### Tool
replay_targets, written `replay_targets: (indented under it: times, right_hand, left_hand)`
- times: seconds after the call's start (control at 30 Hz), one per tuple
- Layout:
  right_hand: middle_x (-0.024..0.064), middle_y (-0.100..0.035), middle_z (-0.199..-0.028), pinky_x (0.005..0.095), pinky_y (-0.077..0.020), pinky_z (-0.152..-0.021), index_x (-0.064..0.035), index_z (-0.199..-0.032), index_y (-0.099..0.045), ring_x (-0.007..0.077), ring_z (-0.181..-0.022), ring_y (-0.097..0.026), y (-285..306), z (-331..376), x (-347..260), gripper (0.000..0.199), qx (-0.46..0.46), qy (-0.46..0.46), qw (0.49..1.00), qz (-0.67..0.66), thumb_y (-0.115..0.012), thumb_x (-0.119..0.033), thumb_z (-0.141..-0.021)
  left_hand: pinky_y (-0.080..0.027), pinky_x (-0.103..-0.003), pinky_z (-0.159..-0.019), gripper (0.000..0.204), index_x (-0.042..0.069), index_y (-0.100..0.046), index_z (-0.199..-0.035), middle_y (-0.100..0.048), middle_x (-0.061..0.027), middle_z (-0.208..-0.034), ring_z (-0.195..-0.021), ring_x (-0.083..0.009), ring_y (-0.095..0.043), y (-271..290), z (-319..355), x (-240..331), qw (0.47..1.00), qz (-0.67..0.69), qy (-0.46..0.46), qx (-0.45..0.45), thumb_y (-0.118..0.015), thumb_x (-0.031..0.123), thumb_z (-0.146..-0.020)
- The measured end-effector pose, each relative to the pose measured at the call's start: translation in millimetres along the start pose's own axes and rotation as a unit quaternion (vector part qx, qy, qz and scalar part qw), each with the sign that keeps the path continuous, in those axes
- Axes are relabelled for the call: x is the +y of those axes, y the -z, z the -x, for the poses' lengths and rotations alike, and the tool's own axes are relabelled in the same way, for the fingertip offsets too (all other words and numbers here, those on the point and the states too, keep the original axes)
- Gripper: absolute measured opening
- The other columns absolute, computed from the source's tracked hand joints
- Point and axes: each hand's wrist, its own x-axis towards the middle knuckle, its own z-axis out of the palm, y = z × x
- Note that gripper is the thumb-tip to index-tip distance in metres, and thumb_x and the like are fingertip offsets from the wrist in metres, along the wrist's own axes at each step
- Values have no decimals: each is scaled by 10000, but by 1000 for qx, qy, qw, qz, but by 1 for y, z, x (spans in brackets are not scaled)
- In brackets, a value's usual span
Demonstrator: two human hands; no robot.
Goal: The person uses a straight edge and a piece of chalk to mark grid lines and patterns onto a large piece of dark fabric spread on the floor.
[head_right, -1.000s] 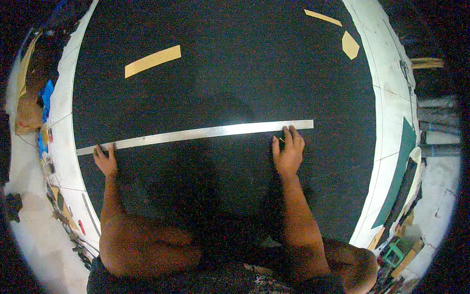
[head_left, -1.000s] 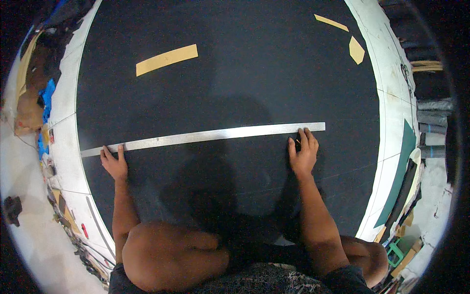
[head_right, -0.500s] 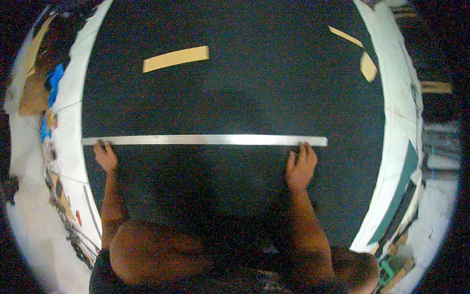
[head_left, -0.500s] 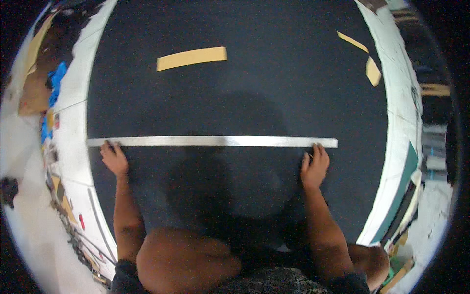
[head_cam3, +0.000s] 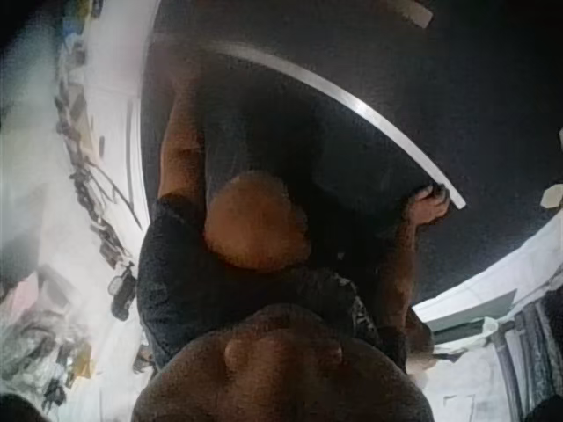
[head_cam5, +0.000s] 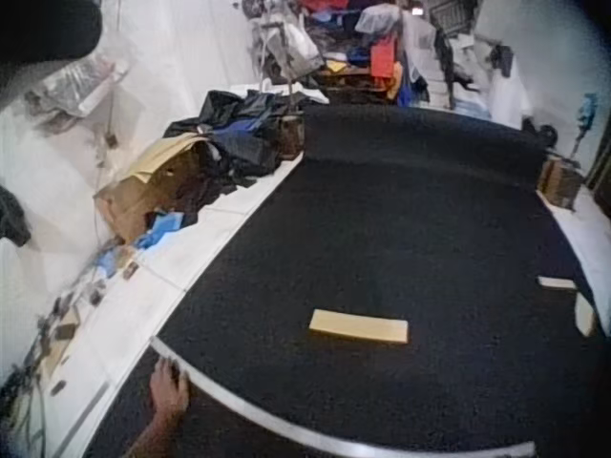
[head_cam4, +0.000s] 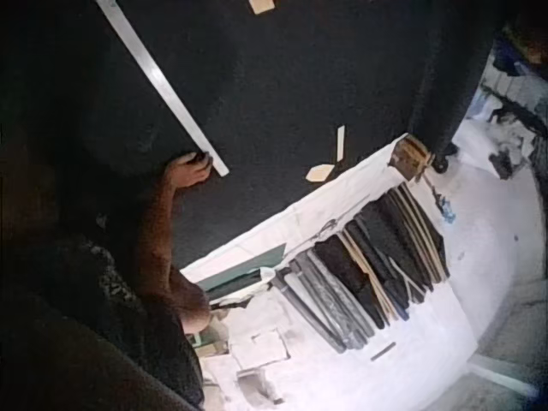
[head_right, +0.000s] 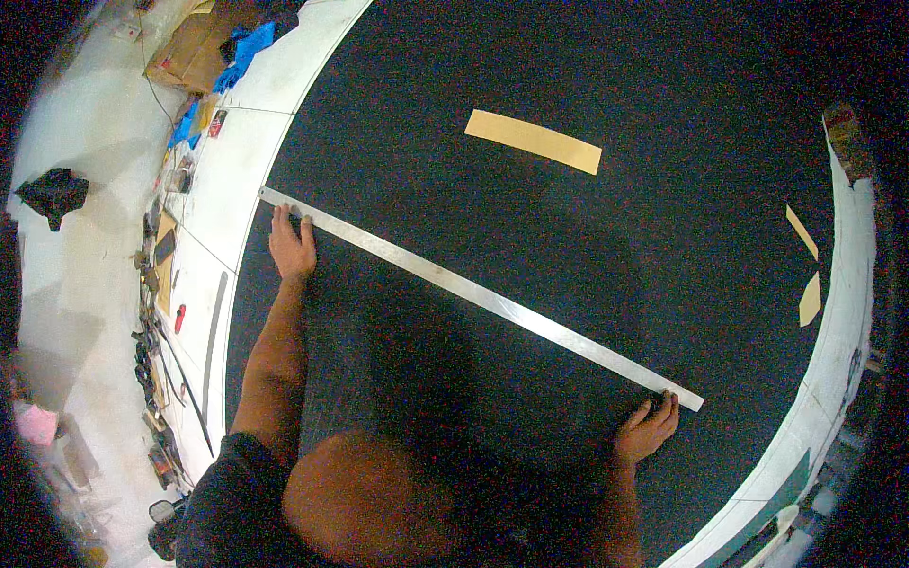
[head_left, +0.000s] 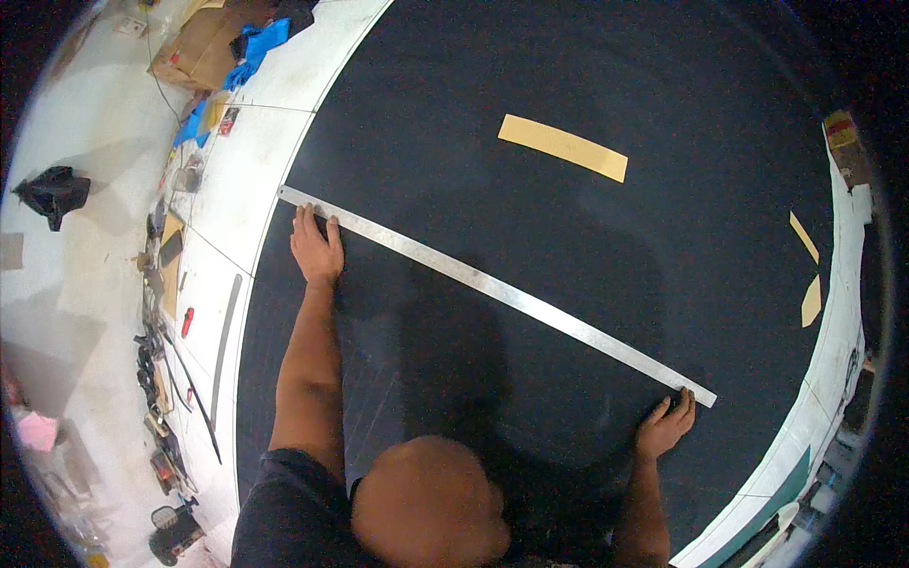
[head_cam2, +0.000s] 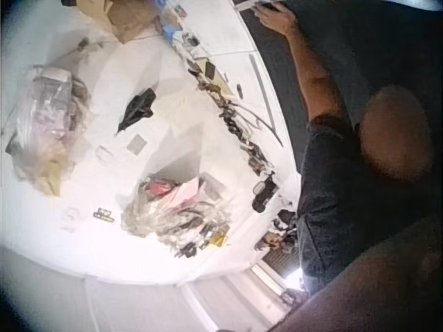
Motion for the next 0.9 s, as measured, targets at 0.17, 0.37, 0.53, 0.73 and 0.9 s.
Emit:
replay_targets:
  times: [0.17,0.37,0.53,0.73,0.9]
  right_hand:
    - [204,-509,-1425,501,-363,-1118,-33,-1363,-553,396,-1325,-461,1,-1,-8,421,-8,-7,1000,-2,-507,-276,-1023]
    - [195,-508,-1432,497,-357,-1124,-38,-1361,-558,392,-1330,-458,1,-1,-2,420,2,-5,1000,2,-505,-285,-1025]
    - [193,-500,-1443,487,-346,-1130,-37,-1376,-547,381,-1344,-445,3,-1,-3,408,-4,0,1000,-4,-501,-249,-1031]
    - [191,-500,-1445,481,-341,-1130,-42,-1386,-545,376,-1345,-443,-1,2,-3,405,-12,4,1000,-3,-509,-231,-1030]
    - [190,-522,-1433,499,-358,-1122,-33,-1381,-553,390,-1317,-471,-1,3,-3,425,-6,7,1000,-8,-536,-239,-1010]
  left_hand:
    - [-232,-521,-1190,590,87,-442,-1490,-386,-144,-1584,-1475,-371,-319,0,0,-12,998,-46,5,-32,-456,450,-1025]
    - [-213,-511,-1198,594,93,-435,-1497,-379,-146,-1589,-1482,-368,-306,-3,-2,-9,999,-35,7,-39,-441,462,-1031]
    - [-208,-508,-1201,595,80,-431,-1498,-381,-154,-1586,-1483,-367,-305,-4,-3,-9,998,-34,9,-43,-429,455,-1036]
    - [-222,-517,-1192,585,71,-439,-1491,-387,-171,-1578,-1469,-393,-321,-3,-5,-21,999,-37,-4,-24,-434,440,-1037]
    - [-236,-523,-1185,574,68,-454,-1480,-397,-182,-1569,-1456,-414,-333,0,-10,-16,999,-28,-11,-30,-451,431,-1035]
